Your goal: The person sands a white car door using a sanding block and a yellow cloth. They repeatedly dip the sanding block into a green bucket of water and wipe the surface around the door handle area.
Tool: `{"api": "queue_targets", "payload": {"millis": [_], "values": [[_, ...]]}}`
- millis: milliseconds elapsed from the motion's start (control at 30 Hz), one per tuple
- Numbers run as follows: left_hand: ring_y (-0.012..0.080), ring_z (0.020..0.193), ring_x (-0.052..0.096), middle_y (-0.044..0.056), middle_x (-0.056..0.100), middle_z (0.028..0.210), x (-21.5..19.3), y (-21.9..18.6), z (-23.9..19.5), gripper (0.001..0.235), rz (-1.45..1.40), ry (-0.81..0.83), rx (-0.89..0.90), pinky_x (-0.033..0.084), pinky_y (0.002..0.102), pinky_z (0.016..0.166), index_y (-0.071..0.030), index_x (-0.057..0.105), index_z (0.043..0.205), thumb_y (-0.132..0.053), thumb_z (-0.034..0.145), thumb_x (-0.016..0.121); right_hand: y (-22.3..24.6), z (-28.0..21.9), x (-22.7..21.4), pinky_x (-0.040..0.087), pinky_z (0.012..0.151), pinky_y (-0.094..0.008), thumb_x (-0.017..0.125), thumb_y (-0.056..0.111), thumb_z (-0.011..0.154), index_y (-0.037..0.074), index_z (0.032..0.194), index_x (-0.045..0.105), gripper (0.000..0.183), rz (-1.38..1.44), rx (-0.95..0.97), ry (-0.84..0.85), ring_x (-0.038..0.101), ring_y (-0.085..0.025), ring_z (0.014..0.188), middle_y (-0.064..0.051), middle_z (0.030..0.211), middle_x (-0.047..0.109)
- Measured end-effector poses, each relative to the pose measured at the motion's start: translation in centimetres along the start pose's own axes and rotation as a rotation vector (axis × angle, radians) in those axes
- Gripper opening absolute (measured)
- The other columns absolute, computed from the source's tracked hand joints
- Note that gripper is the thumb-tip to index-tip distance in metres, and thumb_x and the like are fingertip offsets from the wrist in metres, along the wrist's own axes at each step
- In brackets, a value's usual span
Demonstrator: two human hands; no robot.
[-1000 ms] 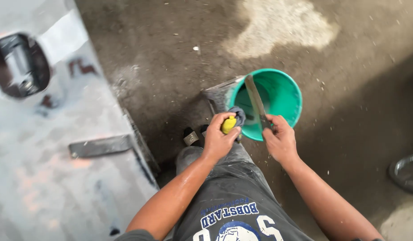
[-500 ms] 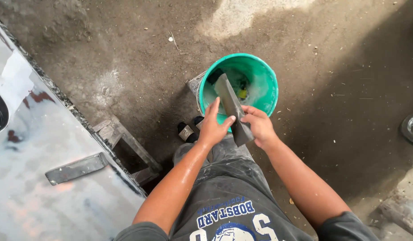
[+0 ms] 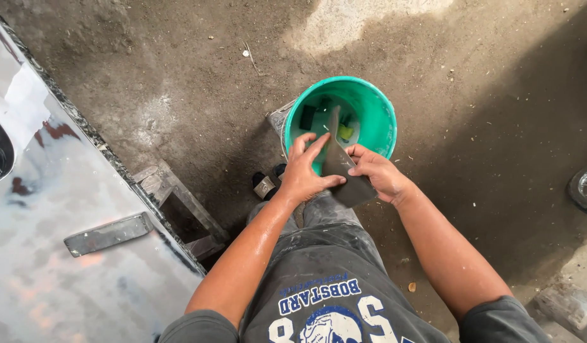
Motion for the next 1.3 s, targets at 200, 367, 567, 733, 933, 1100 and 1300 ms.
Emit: {"api": "queue_targets", "payload": {"millis": [200, 367, 567, 733, 933, 1100, 1300], "values": [[0.0320, 0.124, 0.062, 0.017, 0.062, 0.139, 0.0, -0.7, -0.1, 0.082, 0.022, 0.067, 0.117, 0.050, 0.041, 0.103, -0.009, 0.057, 0.144, -0.029, 0.071, 0.089, 1.0, 0.0, 0.9, 0.056, 0.089, -0.032, 0.068, -0.005, 0.089, 0.001, 0.129, 0.062, 0.041, -0.152, -0.051, 0.041, 0.069, -0.019, 0.100, -0.014, 0.116, 0.070], [0.0190, 0.110, 0.067, 0.011, 0.072, 0.121, 2.0, 3.5, -0.4, 0.053, -0.429, 0.129, -0.182, 0.055, 0.035, 0.096, -0.004, 0.061, 0.135, -0.025, 0.090, 0.077, 4.7, -0.7, 2.6, 0.053, 0.087, -0.033, 0.083, 0.001, 0.079, -0.001, 0.125, 0.064, 0.050, -0.754, -0.409, -0.287, 0.063, -0.017, 0.104, -0.013, 0.119, 0.067], [0.0114, 0.106, 0.066, 0.005, 0.071, 0.117, 1.1, 3.2, -1.0, 0.038, -0.766, 0.061, -0.369, 0.053, 0.030, 0.092, -0.007, 0.061, 0.129, -0.022, 0.096, 0.070, 2.2, 0.1, 1.3, 0.054, 0.089, -0.025, 0.077, 0.002, 0.084, 0.003, 0.132, 0.055, 0.053, -0.368, -0.313, -0.343, 0.064, -0.009, 0.104, -0.004, 0.121, 0.066], [0.0102, 0.100, 0.066, 0.005, 0.073, 0.112, 0.9, 4.4, -1.3, 0.034, -0.739, 0.017, -0.399, 0.053, 0.029, 0.089, -0.003, 0.066, 0.125, -0.021, 0.096, 0.071, 1.1, 0.7, 1.8, 0.056, 0.080, -0.026, 0.075, 0.003, 0.091, -0.001, 0.121, 0.064, 0.032, -0.331, -0.290, -0.367, 0.068, -0.010, 0.090, -0.006, 0.103, 0.073], [0.0082, 0.091, 0.066, 0.004, 0.074, 0.103, 0.3, 4.6, -1.7, 0.025, -0.746, -0.032, -0.381, 0.054, 0.028, 0.083, -0.001, 0.070, 0.114, -0.018, 0.095, 0.073, 1.9, 0.5, 2.1, 0.057, 0.075, -0.025, 0.075, 0.001, 0.091, -0.002, 0.118, 0.065, 0.029, -0.419, -0.356, -0.351, 0.068, -0.009, 0.086, -0.007, 0.098, 0.074], [0.0068, 0.079, 0.063, 0.002, 0.073, 0.089, 0.5, 6.0, -1.6, 0.015, -0.730, -0.058, -0.392, 0.052, 0.027, 0.073, -0.002, 0.070, 0.096, -0.014, 0.093, 0.076, 1.0, 0.8, 1.7, 0.058, 0.078, -0.025, 0.071, 0.002, 0.093, -0.003, 0.118, 0.066, 0.026, -0.338, -0.309, -0.318, 0.070, -0.010, 0.087, -0.008, 0.101, 0.075], [0.0050, 0.073, 0.054, -0.002, 0.067, 0.081, 0.6, 7.1, -1.8, 0.021, -0.729, -0.107, -0.405, 0.046, 0.026, 0.066, -0.003, 0.072, 0.087, -0.020, 0.097, 0.075, 0.7, 0.9, 1.6, 0.057, 0.075, -0.025, 0.073, 0.005, 0.092, -0.002, 0.116, 0.066, 0.026, -0.379, -0.297, -0.356, 0.069, -0.009, 0.085, -0.006, 0.098, 0.075]]}}
Point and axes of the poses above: each hand's wrist, its own z-axis towards the middle knuckle, its own x-axis out of the palm, y = z × x, the point moved 5 cm from there along z, towards the middle knuckle
